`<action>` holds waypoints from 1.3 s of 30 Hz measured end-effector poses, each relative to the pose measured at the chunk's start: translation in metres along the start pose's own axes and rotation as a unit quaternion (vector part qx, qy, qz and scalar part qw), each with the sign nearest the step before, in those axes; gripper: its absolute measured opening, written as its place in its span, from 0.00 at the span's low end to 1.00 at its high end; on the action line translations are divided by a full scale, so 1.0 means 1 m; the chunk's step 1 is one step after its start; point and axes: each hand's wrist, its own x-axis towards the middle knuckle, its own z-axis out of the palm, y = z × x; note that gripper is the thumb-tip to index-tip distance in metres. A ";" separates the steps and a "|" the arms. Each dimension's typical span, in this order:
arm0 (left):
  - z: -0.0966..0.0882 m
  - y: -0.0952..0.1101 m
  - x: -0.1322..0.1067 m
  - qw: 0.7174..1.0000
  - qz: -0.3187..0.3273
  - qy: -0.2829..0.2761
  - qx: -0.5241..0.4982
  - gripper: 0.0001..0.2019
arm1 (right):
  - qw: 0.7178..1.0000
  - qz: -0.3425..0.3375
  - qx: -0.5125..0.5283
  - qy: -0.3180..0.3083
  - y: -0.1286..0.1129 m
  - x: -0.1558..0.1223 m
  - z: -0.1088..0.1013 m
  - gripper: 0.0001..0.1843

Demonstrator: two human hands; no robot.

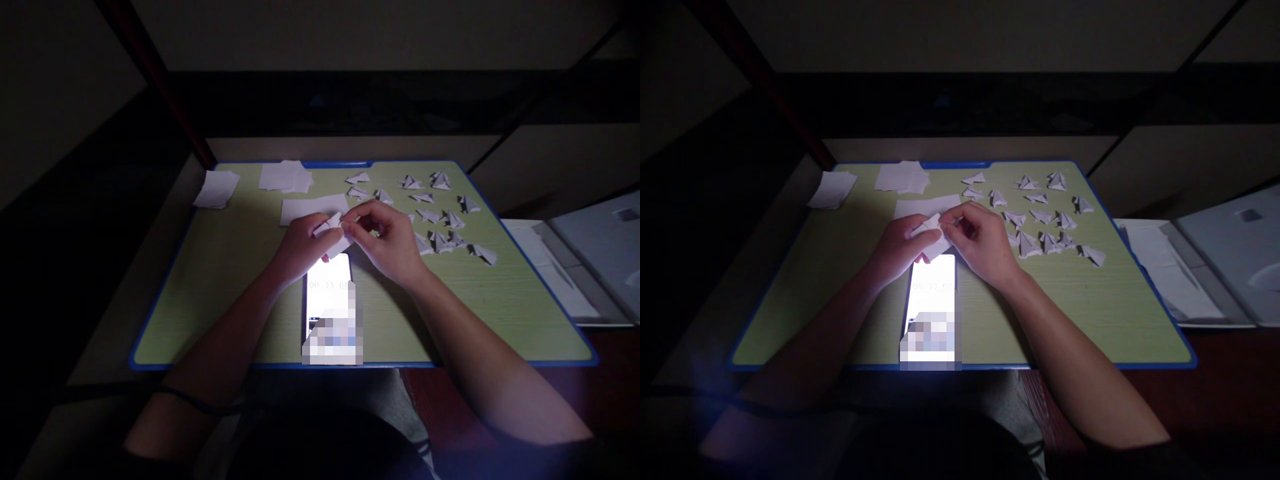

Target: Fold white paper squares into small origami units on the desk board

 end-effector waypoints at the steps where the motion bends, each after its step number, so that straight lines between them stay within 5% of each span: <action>1: 0.000 0.000 0.000 1.000 -0.001 0.002 0.001 0.07 | 1.000 0.002 0.001 -0.002 0.000 0.000 0.000 0.03; 25: -0.001 0.003 -0.005 0.999 0.016 -0.020 -0.025 0.11 | 0.997 0.029 0.069 -0.018 -0.002 0.000 0.001 0.09; 39: 0.001 0.003 -0.002 0.999 -0.002 0.037 0.019 0.06 | 0.994 0.045 0.094 -0.042 -0.007 0.000 0.000 0.13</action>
